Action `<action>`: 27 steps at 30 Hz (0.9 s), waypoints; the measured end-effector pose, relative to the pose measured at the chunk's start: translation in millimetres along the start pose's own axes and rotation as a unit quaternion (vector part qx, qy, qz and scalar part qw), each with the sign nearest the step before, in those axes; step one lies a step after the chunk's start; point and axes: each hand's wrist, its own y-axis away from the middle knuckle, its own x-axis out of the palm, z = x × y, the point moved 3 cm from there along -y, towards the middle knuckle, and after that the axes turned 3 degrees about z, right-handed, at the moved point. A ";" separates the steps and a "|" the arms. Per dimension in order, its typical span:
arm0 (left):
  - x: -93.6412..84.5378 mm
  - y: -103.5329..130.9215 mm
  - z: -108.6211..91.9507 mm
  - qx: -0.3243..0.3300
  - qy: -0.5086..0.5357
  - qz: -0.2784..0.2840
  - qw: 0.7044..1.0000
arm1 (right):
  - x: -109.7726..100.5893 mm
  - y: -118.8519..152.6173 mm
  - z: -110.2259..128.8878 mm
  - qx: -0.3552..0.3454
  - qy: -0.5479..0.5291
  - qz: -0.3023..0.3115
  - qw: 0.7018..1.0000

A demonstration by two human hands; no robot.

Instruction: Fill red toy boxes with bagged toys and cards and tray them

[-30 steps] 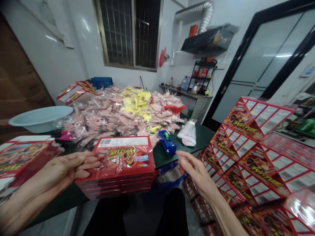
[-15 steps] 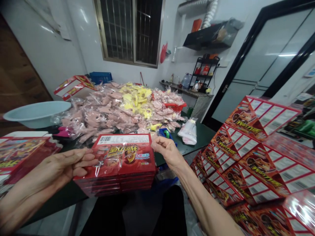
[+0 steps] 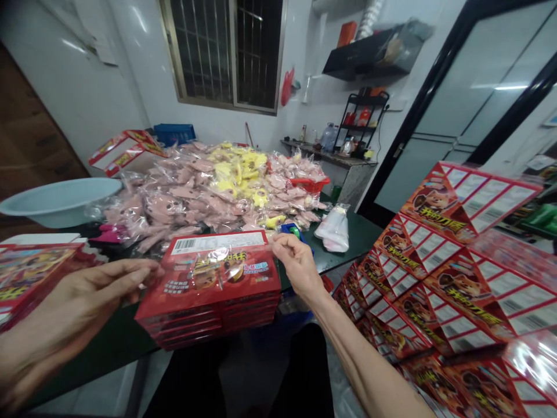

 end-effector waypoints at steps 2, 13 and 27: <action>0.8 -3.2 3.9 0.028 0.014 -0.011 0.999 | -0.5 -1.0 0.0 0.002 0.002 -0.001 1.000; 18.6 -6.5 16.1 0.120 0.062 -0.109 0.985 | 2.4 -11.1 -13.5 -0.017 0.114 -0.049 0.992; 20.0 -4.3 26.1 0.081 0.125 -0.129 0.980 | 1.6 -6.5 -23.6 -0.032 0.250 -0.055 0.966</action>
